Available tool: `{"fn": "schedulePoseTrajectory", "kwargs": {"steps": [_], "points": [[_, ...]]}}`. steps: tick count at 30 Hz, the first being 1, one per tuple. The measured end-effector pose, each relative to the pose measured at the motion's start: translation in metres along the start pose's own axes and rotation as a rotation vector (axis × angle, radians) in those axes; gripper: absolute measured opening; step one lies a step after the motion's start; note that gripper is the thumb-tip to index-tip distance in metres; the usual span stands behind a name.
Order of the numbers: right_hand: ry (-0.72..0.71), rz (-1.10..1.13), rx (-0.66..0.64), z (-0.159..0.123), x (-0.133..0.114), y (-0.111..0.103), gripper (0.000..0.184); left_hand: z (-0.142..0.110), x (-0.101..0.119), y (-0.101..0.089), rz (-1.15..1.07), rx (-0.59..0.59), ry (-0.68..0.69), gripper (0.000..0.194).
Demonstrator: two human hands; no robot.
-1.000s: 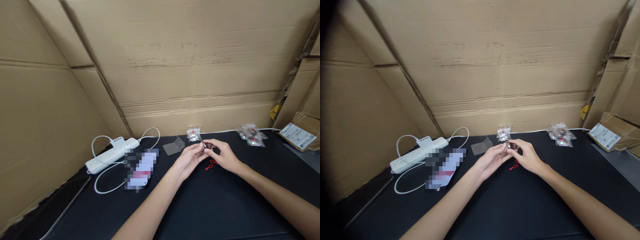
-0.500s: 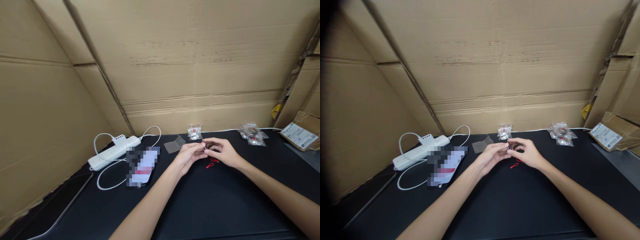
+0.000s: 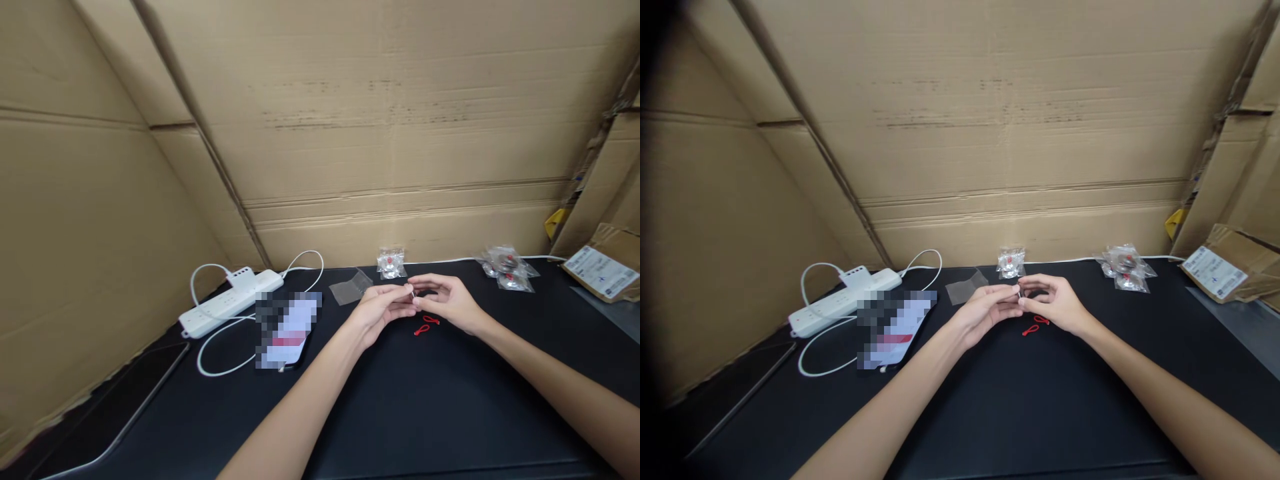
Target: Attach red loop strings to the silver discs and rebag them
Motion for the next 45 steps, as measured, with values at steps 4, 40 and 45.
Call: {"fn": "schedulePoseTrajectory", "kwargs": {"steps": [4,40,45], "points": [[0.010,0.012,0.010,0.000,0.000,-0.001,0.042,-0.001,0.002,-0.001,0.009,-0.003,0.007,0.018],[-0.111,-0.893,-0.476,-0.011,-0.020,0.021,0.009,0.009,-0.008,-0.030,0.341,0.338,0.045,0.004],[-0.069,-0.841,-0.464,-0.015,-0.015,0.024,0.012,0.008,-0.007,-0.024,0.321,0.293,0.027,0.002]]}}
Point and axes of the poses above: each hand's wrist, its own z-axis towards the middle knuckle, its own y-axis out of the palm, x = y × z, the point moved 5 cm from there along z, towards the middle knuckle, and after that the axes turned 15 degrees about z, right-handed, at the moved point
